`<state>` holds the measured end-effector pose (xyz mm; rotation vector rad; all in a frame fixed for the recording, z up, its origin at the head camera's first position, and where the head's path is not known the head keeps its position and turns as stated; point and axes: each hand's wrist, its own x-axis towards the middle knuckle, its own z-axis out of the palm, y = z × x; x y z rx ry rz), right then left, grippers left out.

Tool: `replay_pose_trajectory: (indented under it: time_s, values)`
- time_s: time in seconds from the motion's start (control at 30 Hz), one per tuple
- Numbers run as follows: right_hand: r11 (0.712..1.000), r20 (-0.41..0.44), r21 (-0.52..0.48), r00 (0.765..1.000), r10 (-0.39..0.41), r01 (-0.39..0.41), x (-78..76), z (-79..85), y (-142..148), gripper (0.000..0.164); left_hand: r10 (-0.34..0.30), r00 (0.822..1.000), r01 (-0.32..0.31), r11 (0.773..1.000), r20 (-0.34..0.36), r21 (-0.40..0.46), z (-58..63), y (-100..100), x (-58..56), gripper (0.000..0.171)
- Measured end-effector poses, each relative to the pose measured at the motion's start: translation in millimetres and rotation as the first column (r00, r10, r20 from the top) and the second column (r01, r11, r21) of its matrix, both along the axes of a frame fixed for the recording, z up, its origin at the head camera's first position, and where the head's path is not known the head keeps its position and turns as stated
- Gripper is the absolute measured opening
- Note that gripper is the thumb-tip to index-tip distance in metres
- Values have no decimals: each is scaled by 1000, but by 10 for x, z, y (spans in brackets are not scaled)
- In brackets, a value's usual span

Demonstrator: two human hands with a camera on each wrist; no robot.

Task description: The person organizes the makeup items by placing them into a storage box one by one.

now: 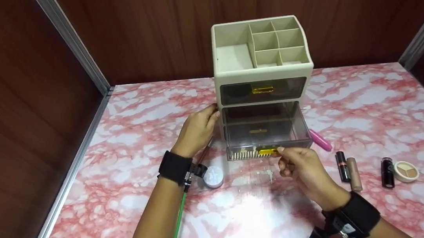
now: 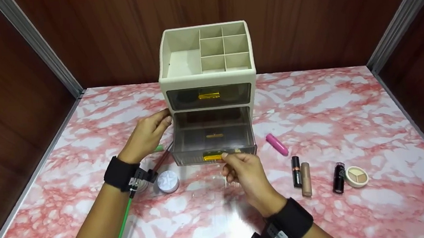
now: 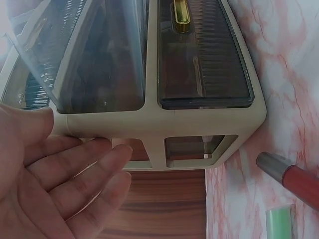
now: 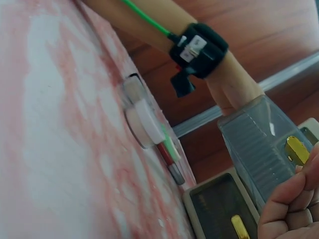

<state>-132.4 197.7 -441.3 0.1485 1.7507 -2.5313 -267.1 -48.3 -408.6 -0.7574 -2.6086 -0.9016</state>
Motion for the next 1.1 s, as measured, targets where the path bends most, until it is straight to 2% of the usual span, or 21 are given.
replay_pose_trajectory:
  time_s: [0.17,0.4,0.63,0.73,0.97,1.1]
  values:
    - [1000,2,28,1000,7,-7,58,-15,-28,24,5,1000,-5,1000,-2,0,-6,1,-6,29]
    - [1000,9,5,1000,9,-9,64,-34,-34,34,8,1000,-8,1000,8,-3,-22,-9,-14,30]
    - [997,-57,45,996,63,-60,40,-97,25,24,-7,1000,7,1000,18,-3,-15,-5,-19,32]
    - [997,-62,61,996,60,-57,29,-119,40,26,-20,999,20,1000,25,0,-12,-2,-17,32]
    - [998,-37,27,997,60,-59,32,-82,25,25,-33,999,33,999,24,5,-18,-18,-17,31]
    - [991,-13,50,992,127,-126,38,-77,8,34,-26,999,26,1000,21,6,-22,-25,-20,31]
